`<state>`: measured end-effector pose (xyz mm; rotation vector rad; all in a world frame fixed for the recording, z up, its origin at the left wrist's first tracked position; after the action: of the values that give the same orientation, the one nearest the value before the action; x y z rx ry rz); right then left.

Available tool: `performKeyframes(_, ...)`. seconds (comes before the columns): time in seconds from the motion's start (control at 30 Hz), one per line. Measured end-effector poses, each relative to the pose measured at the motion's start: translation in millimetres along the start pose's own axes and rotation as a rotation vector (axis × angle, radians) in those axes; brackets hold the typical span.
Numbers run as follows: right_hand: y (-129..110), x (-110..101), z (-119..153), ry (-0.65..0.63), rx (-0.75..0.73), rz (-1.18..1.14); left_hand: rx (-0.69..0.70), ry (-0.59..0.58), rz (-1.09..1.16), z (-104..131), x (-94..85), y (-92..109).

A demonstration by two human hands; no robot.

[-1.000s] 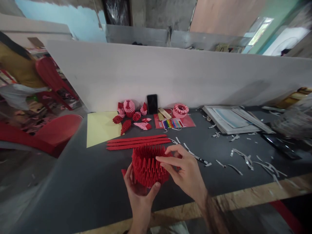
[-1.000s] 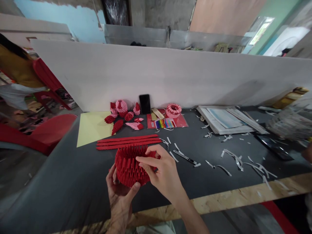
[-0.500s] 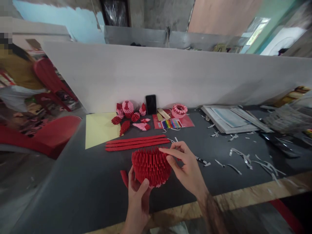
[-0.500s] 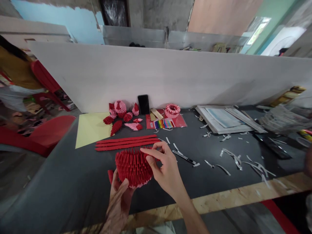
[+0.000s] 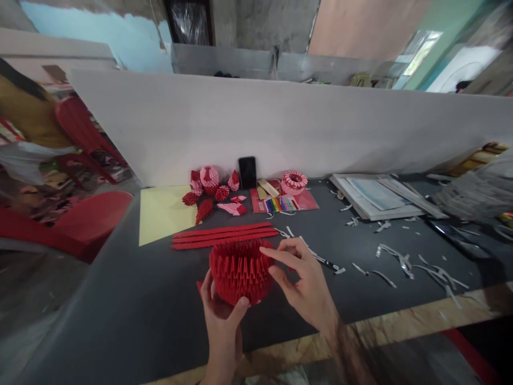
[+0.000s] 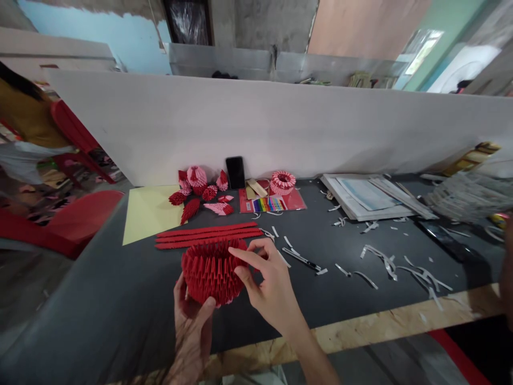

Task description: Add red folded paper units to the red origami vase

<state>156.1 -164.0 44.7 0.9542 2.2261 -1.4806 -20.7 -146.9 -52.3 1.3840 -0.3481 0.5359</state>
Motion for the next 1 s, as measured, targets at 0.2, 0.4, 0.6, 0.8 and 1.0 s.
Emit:
performKeyframes(0.2,-13.7,5.0,-7.0,-0.092,-0.078,0.039,0.122,0.000,-0.071,2.3,3.4,3.5)
performKeyframes(0.4,-11.8,7.6,-9.4,-0.082,-0.062,0.014,0.138,0.009,-0.125,6.9,5.3,6.2)
performKeyframes(0.6,-5.8,5.3,-7.2,-0.051,-0.049,-0.003,0.170,0.052,-0.242,11.5,1.8,5.5)
performKeyframes(0.8,-13.7,12.5,-6.8,-0.064,-0.022,-0.040,0.169,0.040,-0.269,13.7,5.7,6.4)
performKeyframes(1.0,-7.3,15.8,-6.9,-0.031,0.032,-0.064,0.148,0.017,-0.308,14.1,5.3,5.4)
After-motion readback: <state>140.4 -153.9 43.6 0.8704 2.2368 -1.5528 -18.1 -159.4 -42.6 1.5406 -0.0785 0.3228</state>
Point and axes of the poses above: each hand's wrist, its own z-axis away from the middle knuckle, its own x-axis out of the palm, y = z × x, the point moved 3 cm from there along -z, towards the middle knuckle
